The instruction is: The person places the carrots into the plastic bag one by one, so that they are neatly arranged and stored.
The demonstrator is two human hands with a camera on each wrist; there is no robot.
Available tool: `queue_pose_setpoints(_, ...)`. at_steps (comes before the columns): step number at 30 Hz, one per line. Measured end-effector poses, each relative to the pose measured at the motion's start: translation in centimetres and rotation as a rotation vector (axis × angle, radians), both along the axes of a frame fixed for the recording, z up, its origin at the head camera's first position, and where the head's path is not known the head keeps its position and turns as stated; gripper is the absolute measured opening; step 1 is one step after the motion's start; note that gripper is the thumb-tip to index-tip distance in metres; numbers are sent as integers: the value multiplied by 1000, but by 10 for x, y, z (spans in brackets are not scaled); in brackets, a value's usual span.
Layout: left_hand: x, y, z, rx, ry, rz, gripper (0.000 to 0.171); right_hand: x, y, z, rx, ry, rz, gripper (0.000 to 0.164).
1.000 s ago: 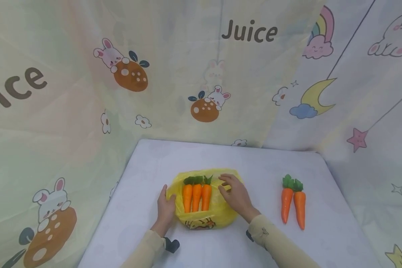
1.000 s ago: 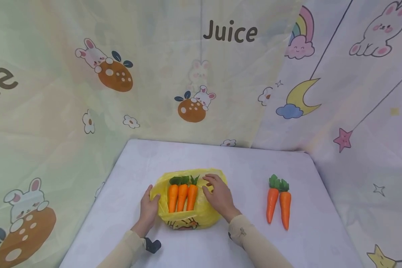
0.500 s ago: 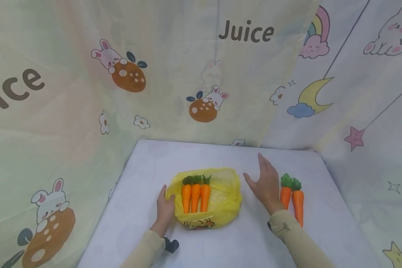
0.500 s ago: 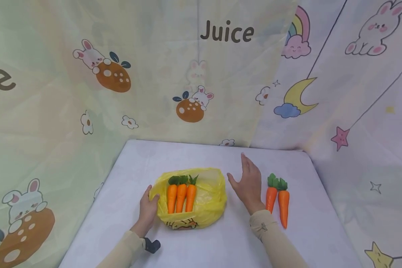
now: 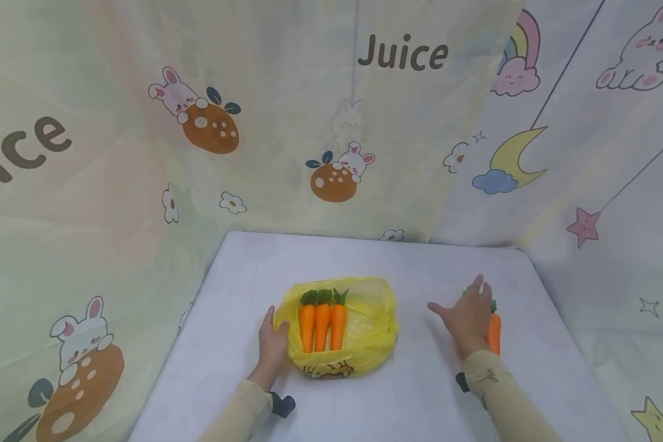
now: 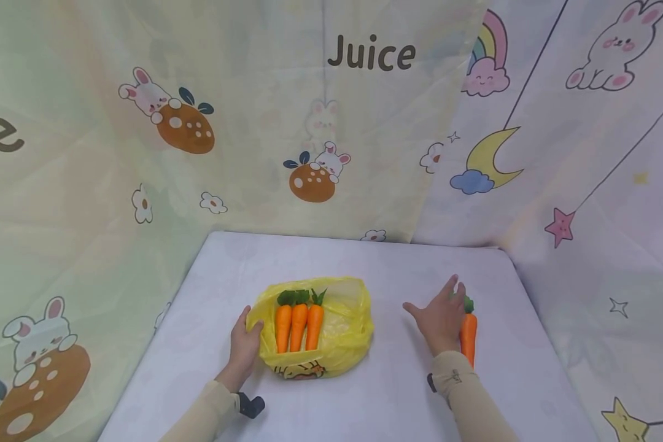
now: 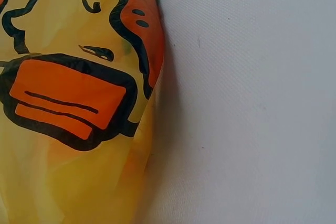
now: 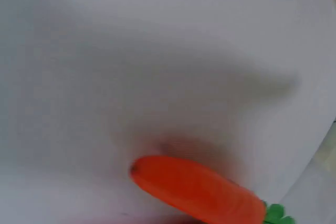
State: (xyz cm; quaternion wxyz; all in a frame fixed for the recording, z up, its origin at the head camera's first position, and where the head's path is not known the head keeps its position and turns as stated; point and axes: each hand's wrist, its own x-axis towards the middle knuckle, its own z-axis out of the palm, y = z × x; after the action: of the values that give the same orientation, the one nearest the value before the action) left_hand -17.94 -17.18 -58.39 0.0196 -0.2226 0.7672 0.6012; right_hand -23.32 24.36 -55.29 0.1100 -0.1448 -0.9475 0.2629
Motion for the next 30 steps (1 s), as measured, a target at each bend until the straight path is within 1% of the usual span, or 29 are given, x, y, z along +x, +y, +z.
queue_pose_setpoints(3, 0, 1, 0, -7, -5, -1, 64, 6, 10, -4, -67, -118, -16, 142)
queue_pose_setpoints(5, 0, 1, 0, -4, -4, -4, 64, 10, 14, -4, -100, -177, -26, 141)
queue_pose_setpoints(9, 0, 2, -1, 2, -4, -8, 65, 15, 17, -2, -102, -247, -27, 134)
queue_pose_setpoints(13, 0, 3, -1, 0, -5, -12, 65, 16, 20, -3, -100, -298, -32, 127)
queue_pose_setpoints(17, 0, 2, 0, -4, -8, -10, 65, 16, 22, -7, -99, -350, -41, 115)
queue_pose_setpoints(22, 0, 1, -1, -6, -5, -3, 65, 16, 25, -15, -127, -417, -17, 105)
queue_pose_setpoints(25, 0, 0, -2, -8, 1, -3, 65, 16, 28, -18, -146, -434, -8, 99)
queue_pose_setpoints(30, 0, -1, -3, -4, 4, 1, 65, 15, 29, -22, -128, -424, -29, 83)
